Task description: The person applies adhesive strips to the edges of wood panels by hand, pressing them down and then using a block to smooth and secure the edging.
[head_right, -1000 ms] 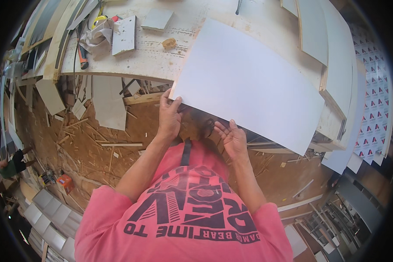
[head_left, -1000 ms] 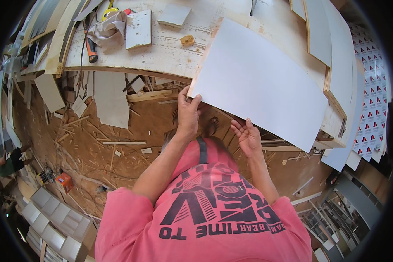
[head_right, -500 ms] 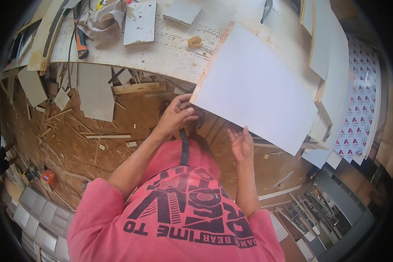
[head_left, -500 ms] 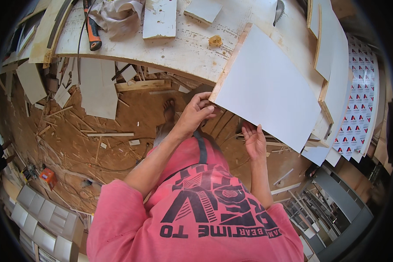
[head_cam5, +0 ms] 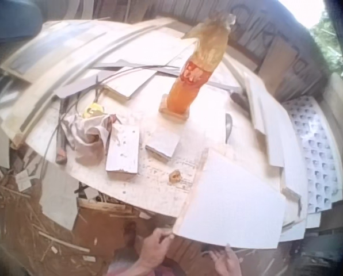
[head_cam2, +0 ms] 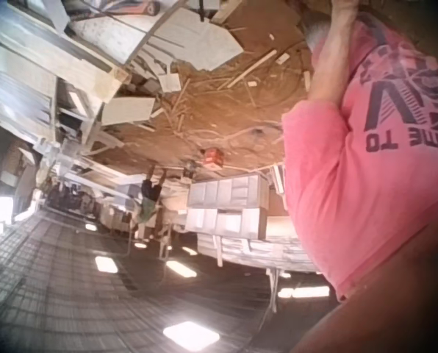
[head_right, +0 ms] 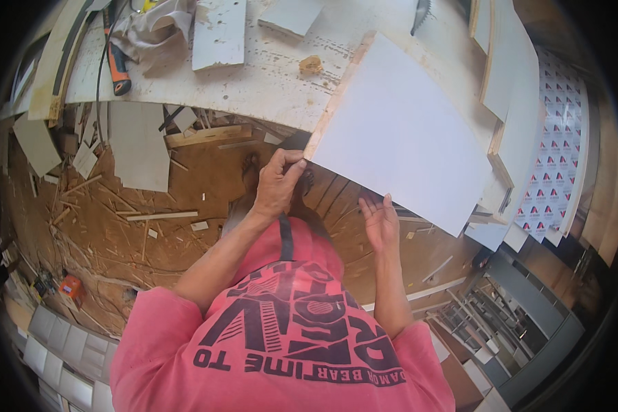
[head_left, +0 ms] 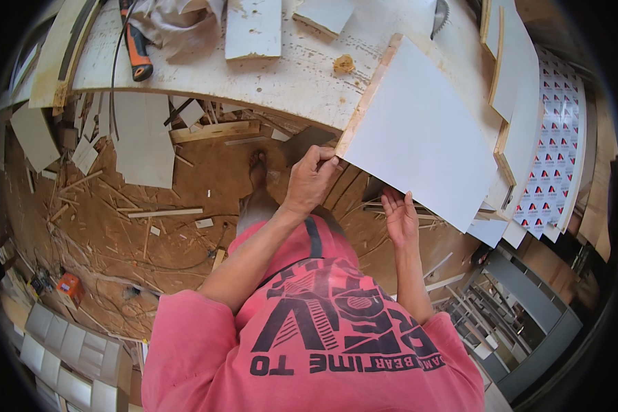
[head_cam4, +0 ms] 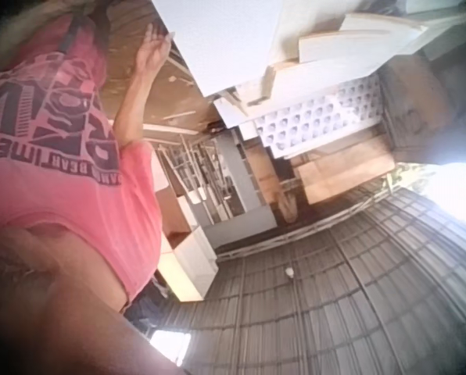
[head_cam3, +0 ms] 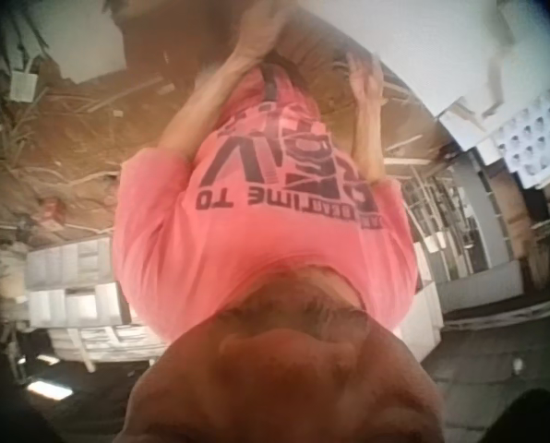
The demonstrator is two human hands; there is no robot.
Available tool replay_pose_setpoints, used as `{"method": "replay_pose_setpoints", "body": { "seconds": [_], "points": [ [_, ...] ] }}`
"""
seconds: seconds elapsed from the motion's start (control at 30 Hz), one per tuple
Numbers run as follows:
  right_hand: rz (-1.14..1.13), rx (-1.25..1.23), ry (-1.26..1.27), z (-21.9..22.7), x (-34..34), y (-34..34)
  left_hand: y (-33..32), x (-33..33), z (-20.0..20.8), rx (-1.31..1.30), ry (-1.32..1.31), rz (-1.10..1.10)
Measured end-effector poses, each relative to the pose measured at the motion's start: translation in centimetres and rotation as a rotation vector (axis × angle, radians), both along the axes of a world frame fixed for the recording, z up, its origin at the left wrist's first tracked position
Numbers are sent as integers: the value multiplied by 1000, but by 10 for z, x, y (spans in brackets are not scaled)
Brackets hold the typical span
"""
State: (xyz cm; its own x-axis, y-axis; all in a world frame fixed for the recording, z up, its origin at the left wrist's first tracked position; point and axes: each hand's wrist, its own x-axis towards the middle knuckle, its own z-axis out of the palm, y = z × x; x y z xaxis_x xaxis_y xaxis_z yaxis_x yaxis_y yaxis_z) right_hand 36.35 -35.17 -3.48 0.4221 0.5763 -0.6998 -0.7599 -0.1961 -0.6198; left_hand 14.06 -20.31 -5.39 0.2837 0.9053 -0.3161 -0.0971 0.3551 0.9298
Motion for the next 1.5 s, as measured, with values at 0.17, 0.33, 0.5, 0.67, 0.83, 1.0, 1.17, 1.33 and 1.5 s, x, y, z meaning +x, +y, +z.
{"method": "replay_pose_setpoints", "body": {
  "seconds": [0.17, 0.33, 0.5, 0.67, 0.83, 1.0, 1.17, 1.33, 1.5],
  "points": [
    [-79, 71, 25, -2, -9, 5, 8, -11, -4, -23, 9, -101],
    [-163, 184, 34, -6, -26, 14, 10, -28, 20, 341, 182, -207],
    [-254, 132, -80, -10, -35, 10, 34, 22, 70, 639, 234, -463],
    [-351, 144, -68, -11, -22, -20, 42, 103, 82, 857, 307, -725],
    [-624, 158, -230, -11, 25, -55, 32, 191, 78, 1032, 431, -904],
    [-479, 130, -254, -19, 53, -67, 22, 269, 50, 1230, 547, -934],
    [-492, 132, -215, -4, 55, -62, 11, 321, 35, 1362, 646, -861],
    [-243, -256, -405, -21, 58, -69, -3, 336, 27, 1390, 807, -789],
    [-264, -210, -385, 9, 67, -68, -4, 335, 28, 1376, 876, -813]
  ]
}}
